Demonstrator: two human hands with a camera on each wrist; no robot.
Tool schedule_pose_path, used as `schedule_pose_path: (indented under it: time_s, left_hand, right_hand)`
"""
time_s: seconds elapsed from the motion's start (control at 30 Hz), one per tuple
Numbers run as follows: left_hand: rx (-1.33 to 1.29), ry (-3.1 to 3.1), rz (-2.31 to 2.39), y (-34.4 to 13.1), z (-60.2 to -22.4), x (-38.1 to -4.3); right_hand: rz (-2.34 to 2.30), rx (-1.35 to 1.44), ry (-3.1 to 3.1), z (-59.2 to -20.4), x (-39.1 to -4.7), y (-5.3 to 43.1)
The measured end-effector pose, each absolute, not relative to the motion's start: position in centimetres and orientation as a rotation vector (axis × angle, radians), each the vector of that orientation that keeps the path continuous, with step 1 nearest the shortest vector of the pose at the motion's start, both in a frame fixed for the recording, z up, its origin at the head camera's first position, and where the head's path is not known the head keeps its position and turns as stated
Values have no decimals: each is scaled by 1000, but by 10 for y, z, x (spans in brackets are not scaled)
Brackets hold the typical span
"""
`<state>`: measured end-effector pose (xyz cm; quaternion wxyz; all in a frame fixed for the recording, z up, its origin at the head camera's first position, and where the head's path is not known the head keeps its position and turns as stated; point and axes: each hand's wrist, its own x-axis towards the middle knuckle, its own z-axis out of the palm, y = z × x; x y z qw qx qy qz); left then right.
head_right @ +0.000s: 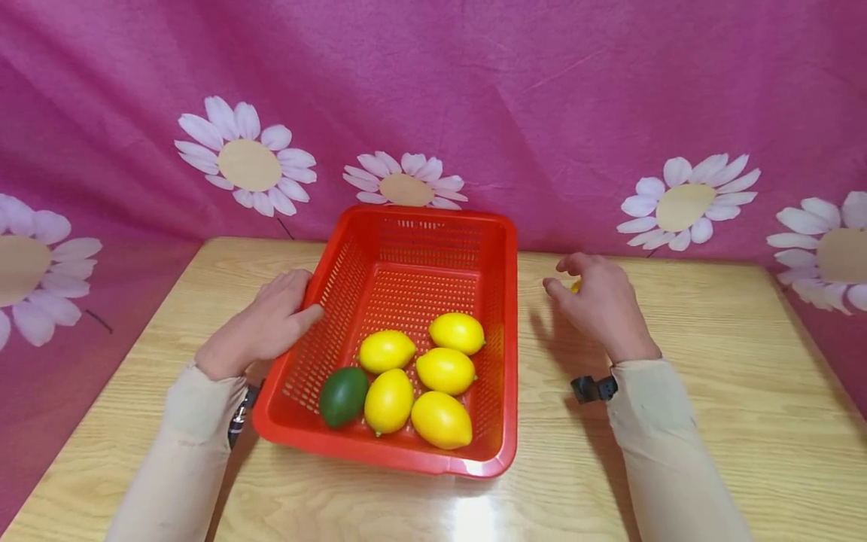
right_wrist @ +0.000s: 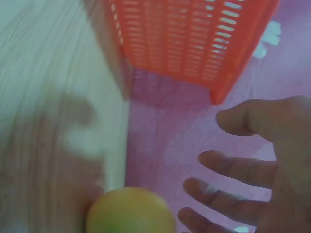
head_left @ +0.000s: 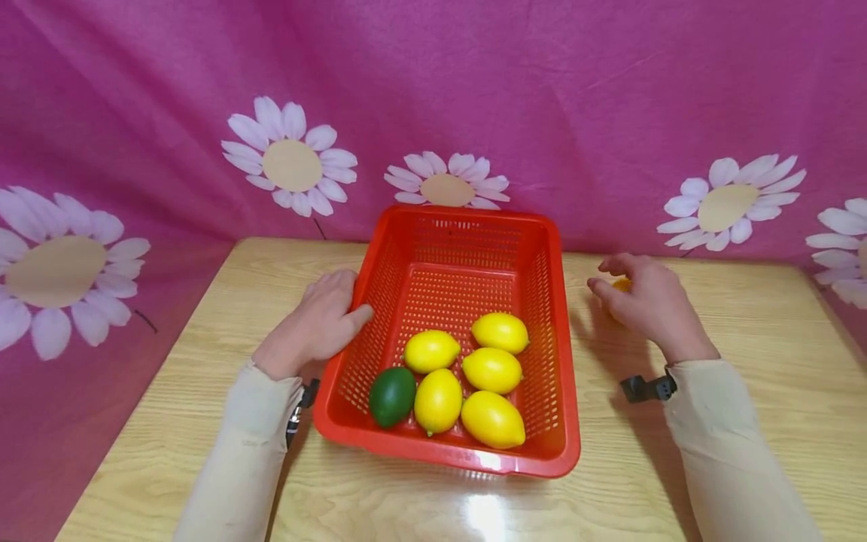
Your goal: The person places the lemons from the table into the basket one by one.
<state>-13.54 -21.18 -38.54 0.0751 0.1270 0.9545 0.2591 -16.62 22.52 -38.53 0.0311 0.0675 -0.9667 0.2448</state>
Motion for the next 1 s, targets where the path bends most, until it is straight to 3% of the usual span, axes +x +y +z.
schedule_pose_path:
  time_s: [1.0]
  left_hand:
    - [344, 2868, 751, -206, -385, -133]
  right_hand:
    - [655, 45, -3125, -413, -178, 248]
